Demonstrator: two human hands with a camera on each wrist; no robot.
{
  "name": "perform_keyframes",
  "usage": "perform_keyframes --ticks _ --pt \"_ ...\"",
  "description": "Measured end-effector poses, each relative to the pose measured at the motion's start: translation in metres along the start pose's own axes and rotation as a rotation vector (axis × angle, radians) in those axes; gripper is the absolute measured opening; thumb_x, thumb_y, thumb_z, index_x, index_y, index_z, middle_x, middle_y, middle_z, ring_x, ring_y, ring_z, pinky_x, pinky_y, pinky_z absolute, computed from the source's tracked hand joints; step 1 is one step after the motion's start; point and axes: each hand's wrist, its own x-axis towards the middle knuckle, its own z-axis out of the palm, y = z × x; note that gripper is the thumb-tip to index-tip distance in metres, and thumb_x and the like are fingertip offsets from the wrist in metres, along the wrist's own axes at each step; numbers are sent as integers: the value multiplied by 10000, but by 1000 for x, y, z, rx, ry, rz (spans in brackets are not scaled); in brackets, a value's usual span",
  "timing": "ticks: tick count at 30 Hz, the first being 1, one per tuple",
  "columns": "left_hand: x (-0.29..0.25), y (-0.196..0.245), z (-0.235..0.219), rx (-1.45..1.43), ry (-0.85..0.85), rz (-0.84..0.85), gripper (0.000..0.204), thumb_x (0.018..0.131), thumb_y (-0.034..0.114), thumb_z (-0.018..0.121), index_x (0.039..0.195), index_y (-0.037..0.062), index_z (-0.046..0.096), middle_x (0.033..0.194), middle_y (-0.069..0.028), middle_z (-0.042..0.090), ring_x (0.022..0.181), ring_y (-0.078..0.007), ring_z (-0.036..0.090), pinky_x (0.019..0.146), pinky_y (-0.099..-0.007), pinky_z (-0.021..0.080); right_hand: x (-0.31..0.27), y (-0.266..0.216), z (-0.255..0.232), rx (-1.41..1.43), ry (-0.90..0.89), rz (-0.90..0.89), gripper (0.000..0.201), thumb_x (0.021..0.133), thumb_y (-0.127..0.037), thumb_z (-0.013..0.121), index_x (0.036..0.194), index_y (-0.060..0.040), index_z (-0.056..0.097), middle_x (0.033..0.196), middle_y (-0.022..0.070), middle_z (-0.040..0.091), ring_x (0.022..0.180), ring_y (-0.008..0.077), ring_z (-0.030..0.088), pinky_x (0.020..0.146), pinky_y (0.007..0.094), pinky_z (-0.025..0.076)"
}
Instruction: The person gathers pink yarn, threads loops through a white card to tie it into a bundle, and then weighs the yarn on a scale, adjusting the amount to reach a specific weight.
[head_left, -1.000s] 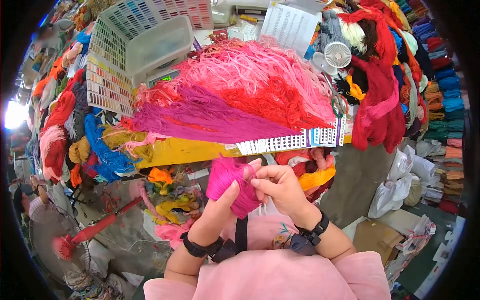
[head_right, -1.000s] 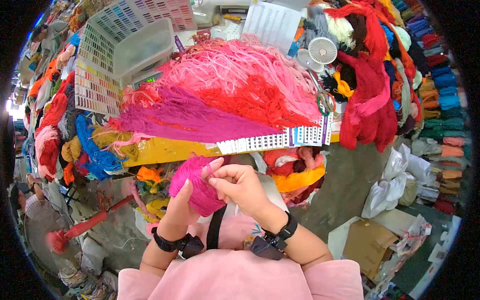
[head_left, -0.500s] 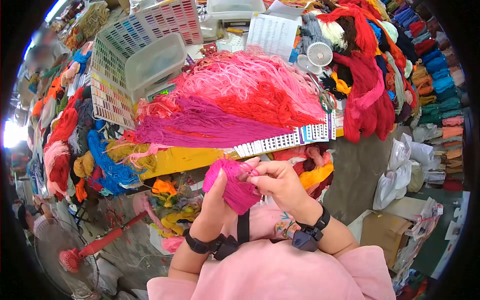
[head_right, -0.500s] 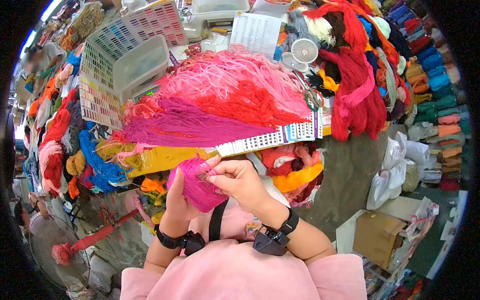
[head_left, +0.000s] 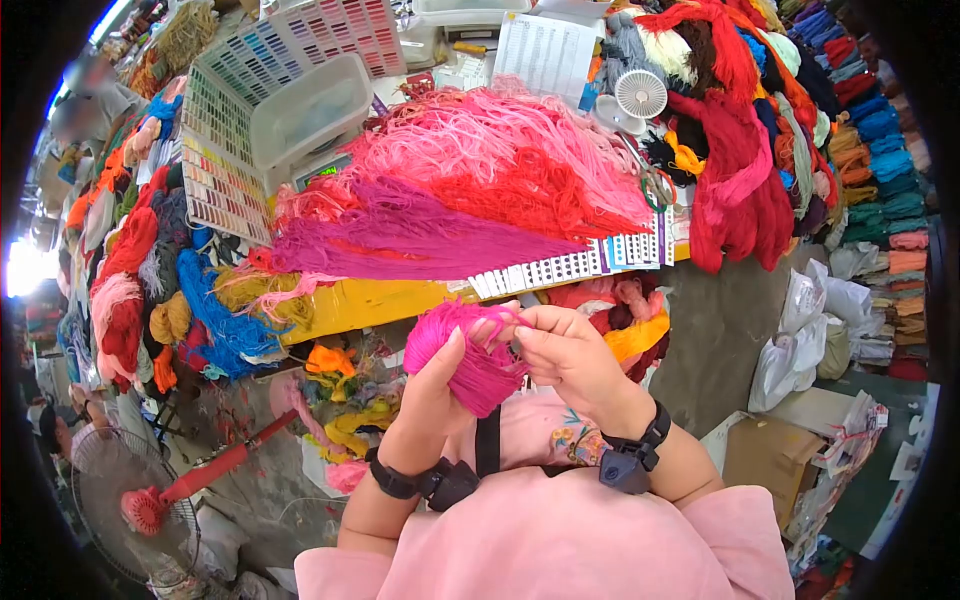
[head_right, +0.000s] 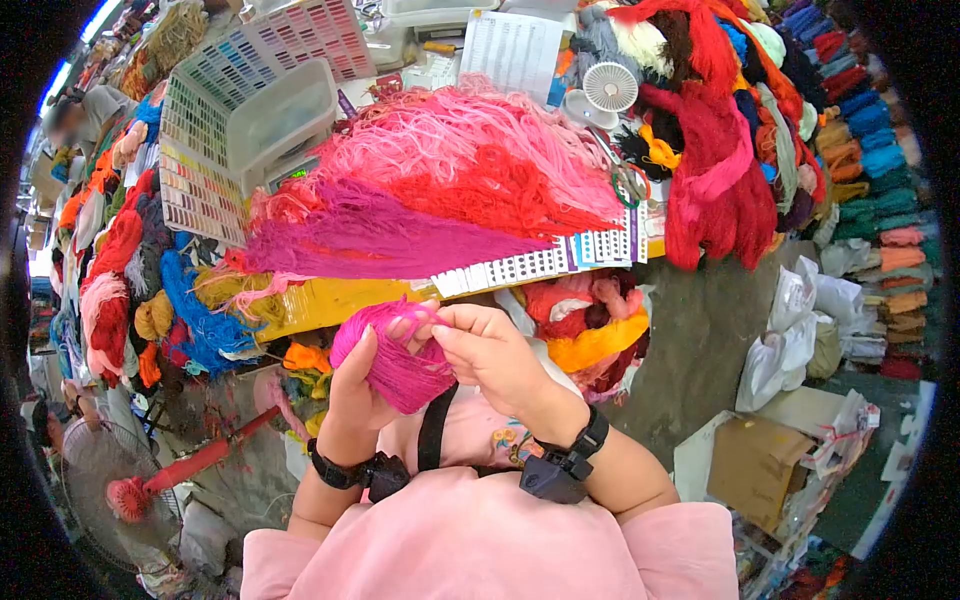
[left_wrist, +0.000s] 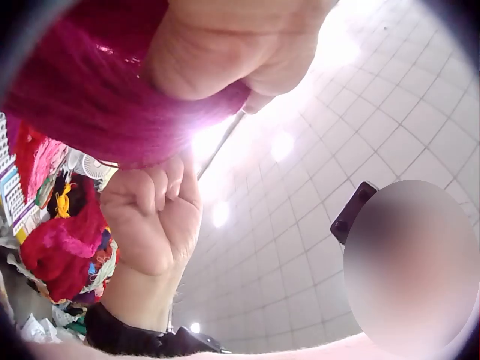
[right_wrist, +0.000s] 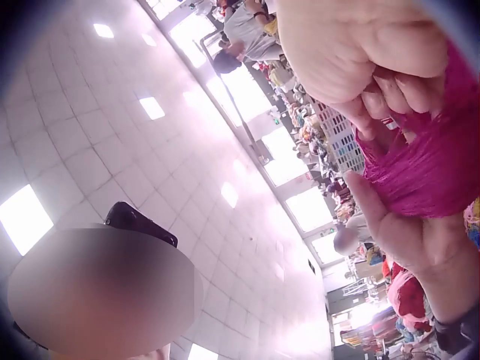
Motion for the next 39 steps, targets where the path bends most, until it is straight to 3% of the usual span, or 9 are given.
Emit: perform_keyframes --ticks 6,22,24,25,27,31,34,36,39 --pt "0 -3 -3 -27 -17 -18 363 850 230 353 1102 -20 426 1196 -161 371 1085 -229 388 917 -362 297 -5 -6 14 -319 95 -90 151 803 -118 478 870 -12 562 600 -50 474 481 4 365 425 151 276" --pt "9 -8 7 -35 -68 -46 407 839 282 362 1094 -27 434 1199 -174 358 1073 -232 393 905 -369 312 -9 -5 -5 -334 73 -148 125 787 -92 496 787 7 573 596 -13 514 467 25 388 416 161 295" --pt "9 -9 5 -75 -93 -61 410 843 284 359 1094 -32 433 1207 -172 353 1087 -219 383 921 -357 297 -5 5 -9 -326 62 -284 139 795 -114 492 774 -3 572 570 -37 482 433 12 354 388 155 261" --pt "9 -11 2 -74 -93 -62 410 843 284 359 1094 -32 433 1207 -172 353 1087 -219 383 921 -357 297 -7 0 -10 -325 63 -284 139 795 -114 492 774 -3 572 570 -37 482 433 12 354 388 155 261" --pt "7 -15 -4 -4 4 -53 402 851 270 349 1113 -26 419 1225 -163 338 1123 -207 350 947 -337 264 -12 -13 -11 23 132 -48 157 805 -136 481 782 -12 575 556 -63 450 406 -6 314 360 149 215" --pt "11 -21 5 -9 -3 -23 389 859 250 337 1131 -18 406 1244 -151 318 1158 -196 306 967 -321 232 -12 -12 -13 73 148 -56 173 809 -154 474 814 -19 581 552 -81 433 391 -18 272 342 149 176" --pt "11 -24 3 67 -84 13 395 862 248 325 1148 -16 390 1260 -146 294 1184 -207 263 978 -333 208 -12 -16 -5 -166 153 -5 147 793 -131 495 824 -18 584 575 -69 464 420 -13 322 358 143 217" --pt "11 -22 7 77 -104 4 414 866 270 298 1153 -17 383 1266 -146 283 1182 -218 262 975 -342 210 -8 -13 0 -312 155 -132 113 776 -99 516 812 -18 586 613 -49 503 468 -10 372 387 137 260" --pt "13 -19 8 63 -92 -11 436 870 290 267 1158 -18 375 1267 -150 281 1165 -231 288 966 -352 224 -7 -14 1 -284 156 -118 103 759 -67 531 825 -12 588 667 -29 539 522 -5 415 423 136 299"
